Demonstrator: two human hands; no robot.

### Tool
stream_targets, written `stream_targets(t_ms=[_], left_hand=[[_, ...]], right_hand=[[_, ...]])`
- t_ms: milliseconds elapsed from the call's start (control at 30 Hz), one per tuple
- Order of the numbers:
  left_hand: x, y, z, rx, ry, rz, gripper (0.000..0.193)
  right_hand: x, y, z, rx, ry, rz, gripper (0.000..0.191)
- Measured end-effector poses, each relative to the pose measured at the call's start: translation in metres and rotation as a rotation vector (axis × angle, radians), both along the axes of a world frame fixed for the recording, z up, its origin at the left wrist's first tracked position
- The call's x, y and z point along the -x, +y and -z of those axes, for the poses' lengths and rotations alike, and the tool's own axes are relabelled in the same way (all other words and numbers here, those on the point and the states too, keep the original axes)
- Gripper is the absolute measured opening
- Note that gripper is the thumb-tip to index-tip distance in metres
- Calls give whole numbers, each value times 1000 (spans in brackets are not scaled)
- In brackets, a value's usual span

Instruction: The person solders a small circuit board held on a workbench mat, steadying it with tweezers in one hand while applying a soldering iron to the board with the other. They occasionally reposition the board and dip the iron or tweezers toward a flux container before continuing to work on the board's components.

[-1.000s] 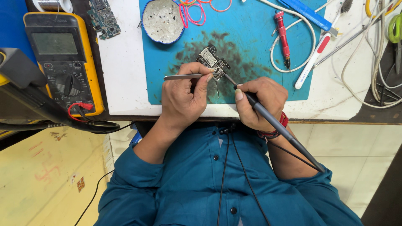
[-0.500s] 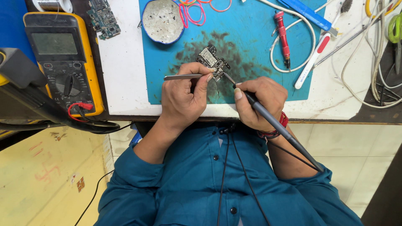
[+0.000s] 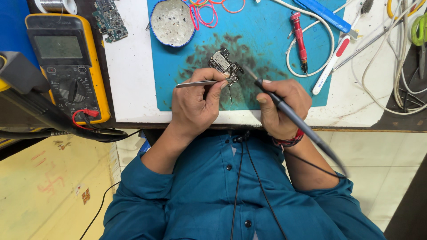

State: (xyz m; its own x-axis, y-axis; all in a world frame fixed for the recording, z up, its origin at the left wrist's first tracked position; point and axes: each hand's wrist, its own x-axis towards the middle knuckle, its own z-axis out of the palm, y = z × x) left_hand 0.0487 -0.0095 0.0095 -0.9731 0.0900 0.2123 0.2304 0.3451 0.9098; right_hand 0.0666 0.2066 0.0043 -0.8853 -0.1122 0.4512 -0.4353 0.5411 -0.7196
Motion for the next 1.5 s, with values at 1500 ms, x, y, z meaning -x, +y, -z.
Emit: stream_targets(t_ms=[1500], left_hand=[[2,2,-4,45,-4,3,10]], right_hand=[[5,-2,-8,-34,7,-82,12]])
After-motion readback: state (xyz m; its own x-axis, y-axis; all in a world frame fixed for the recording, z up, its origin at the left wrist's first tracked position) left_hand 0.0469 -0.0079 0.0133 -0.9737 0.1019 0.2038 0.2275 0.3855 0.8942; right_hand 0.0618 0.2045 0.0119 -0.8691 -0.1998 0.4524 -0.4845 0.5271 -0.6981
